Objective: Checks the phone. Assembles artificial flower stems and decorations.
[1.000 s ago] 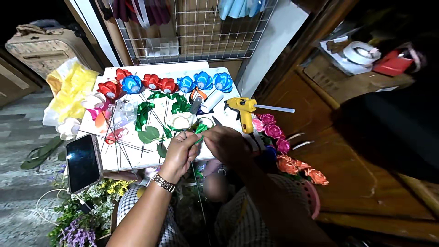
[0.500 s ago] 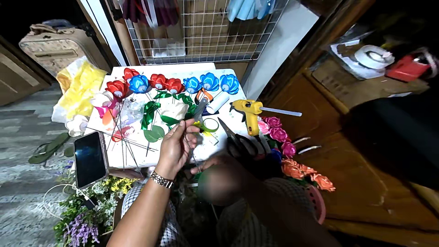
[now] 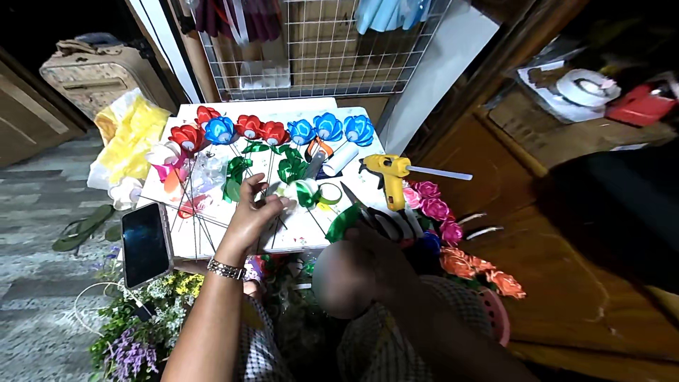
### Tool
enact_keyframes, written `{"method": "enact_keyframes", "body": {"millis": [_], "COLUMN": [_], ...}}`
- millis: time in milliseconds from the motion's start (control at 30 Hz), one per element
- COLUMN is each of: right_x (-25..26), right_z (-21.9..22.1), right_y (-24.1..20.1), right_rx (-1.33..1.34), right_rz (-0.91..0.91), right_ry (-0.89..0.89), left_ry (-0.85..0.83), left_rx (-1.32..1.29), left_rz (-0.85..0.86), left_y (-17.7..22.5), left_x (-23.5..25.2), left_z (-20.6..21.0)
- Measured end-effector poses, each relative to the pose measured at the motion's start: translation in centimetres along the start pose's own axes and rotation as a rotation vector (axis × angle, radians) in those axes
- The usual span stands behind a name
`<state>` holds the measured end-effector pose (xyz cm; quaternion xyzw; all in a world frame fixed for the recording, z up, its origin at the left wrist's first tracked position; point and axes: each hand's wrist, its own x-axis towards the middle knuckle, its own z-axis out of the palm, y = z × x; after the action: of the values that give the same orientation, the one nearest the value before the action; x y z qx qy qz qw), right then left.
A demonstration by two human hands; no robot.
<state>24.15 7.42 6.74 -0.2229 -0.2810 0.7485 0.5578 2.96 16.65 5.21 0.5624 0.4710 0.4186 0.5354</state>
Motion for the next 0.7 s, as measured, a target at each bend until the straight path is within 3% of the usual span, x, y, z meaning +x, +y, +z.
{"method": "enact_keyframes", "body": {"millis": [167, 367, 533, 700], "right_x": [-0.4, -1.8, -1.5, -1.3], "right_z": [0.4, 1.7, 1.4, 1.6], "right_y": [-0.3, -1.6, -1.1, -1.5], "right_rx": [-0.404, -1.06, -1.012, -1.093], "right_rz": [0.0, -0.041, -0.088, 0.024], "right_ry": [-0.007, -0.239, -0.338, -0.384], "left_ry": [-0.177, -0.113, -0.11, -0.077], "left_rx": [0.0, -0.051, -0.162, -0.133], "left_rz": [0.031, 0.304, 0.329, 0.477], "left_y": [0.2, 0.2, -0.1, 0.0], "left_x": [0.2, 0.1, 0.1, 0.3], "left_z": [0.5, 0.7, 0.9, 0.6]}}
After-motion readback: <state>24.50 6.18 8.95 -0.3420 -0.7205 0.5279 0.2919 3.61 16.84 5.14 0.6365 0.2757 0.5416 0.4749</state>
